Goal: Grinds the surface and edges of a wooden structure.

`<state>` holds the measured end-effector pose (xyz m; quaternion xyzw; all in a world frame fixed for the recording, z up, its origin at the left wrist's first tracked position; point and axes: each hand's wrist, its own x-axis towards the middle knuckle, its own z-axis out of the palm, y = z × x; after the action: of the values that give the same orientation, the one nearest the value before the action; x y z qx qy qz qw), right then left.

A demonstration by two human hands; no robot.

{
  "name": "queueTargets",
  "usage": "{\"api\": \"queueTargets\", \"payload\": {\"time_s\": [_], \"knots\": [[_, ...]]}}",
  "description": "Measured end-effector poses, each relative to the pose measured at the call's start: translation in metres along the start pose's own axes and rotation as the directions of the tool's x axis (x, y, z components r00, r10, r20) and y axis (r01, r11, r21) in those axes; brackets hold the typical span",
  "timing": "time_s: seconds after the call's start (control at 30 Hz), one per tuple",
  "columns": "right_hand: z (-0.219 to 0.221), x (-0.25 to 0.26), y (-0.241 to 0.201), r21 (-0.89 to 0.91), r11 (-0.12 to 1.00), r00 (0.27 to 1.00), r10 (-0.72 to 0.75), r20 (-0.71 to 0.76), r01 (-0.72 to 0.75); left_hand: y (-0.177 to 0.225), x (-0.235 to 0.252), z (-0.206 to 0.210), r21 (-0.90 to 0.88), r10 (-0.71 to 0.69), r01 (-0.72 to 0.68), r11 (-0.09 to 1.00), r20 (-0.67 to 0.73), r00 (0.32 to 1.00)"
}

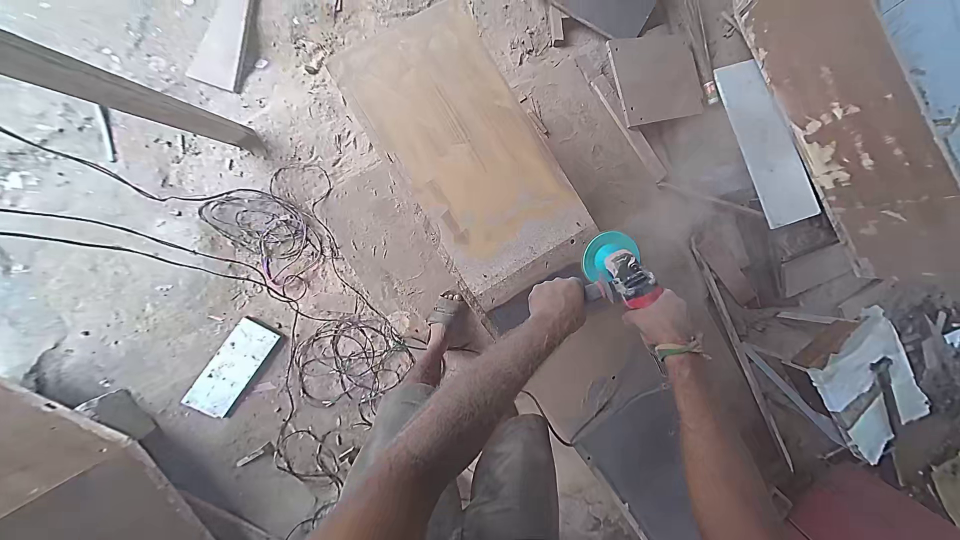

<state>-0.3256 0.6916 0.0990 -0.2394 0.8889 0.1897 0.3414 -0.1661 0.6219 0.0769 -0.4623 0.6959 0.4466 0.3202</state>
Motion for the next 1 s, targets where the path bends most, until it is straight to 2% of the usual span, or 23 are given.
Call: {"api": "queueTargets", "payload": {"time_s": [0.1,0.2,0.3,0.37,0.43,0.53,0.67,0.87,1.0], "knots": [[0.006,-0.006,0.001,0.002,1.000,1.000,0.005,0.006,-0.005,-0.005,-0.006,0.004,-0.002,-0.001,0.001,1.000,-0.006,1.000],[0.037,-0.039,-0.011,-0.050,0.983,0.983,-0.171,0.063,0.174,-0.054,-0.034,0.042,-0.031,-0.101,0.101,0.994,0.000,0.995],[0.089,-0.078,-0.030,-0.094,0.914,0.909,-0.375,0.179,0.395,-0.118,-0.072,0.094,-0.055,-0.266,0.266,0.962,0.004,0.964],[0.112,-0.100,-0.046,-0.132,0.868,0.852,-0.423,0.308,0.479,-0.148,-0.096,0.120,-0.091,-0.359,0.360,0.928,0.028,0.933],[0.123,-0.110,-0.055,-0.170,0.830,0.816,-0.448,0.366,0.532,-0.160,-0.107,0.136,-0.127,-0.416,0.419,0.899,0.044,0.908],[0.114,-0.106,-0.059,-0.187,0.828,0.818,-0.438,0.373,0.529,-0.153,-0.102,0.135,-0.148,-0.428,0.433,0.889,0.063,0.902],[0.080,-0.080,-0.055,-0.176,0.874,0.868,-0.388,0.310,0.453,-0.123,-0.077,0.108,-0.140,-0.354,0.362,0.922,0.076,0.932],[0.052,-0.046,-0.025,-0.187,0.930,0.943,-0.287,0.167,0.316,-0.076,-0.047,0.072,-0.096,-0.210,0.216,0.972,0.071,0.975],[0.020,-0.018,-0.012,-0.064,0.983,0.984,-0.166,0.057,0.170,-0.037,-0.019,0.028,-0.035,-0.084,0.085,0.996,0.038,0.996]]}}
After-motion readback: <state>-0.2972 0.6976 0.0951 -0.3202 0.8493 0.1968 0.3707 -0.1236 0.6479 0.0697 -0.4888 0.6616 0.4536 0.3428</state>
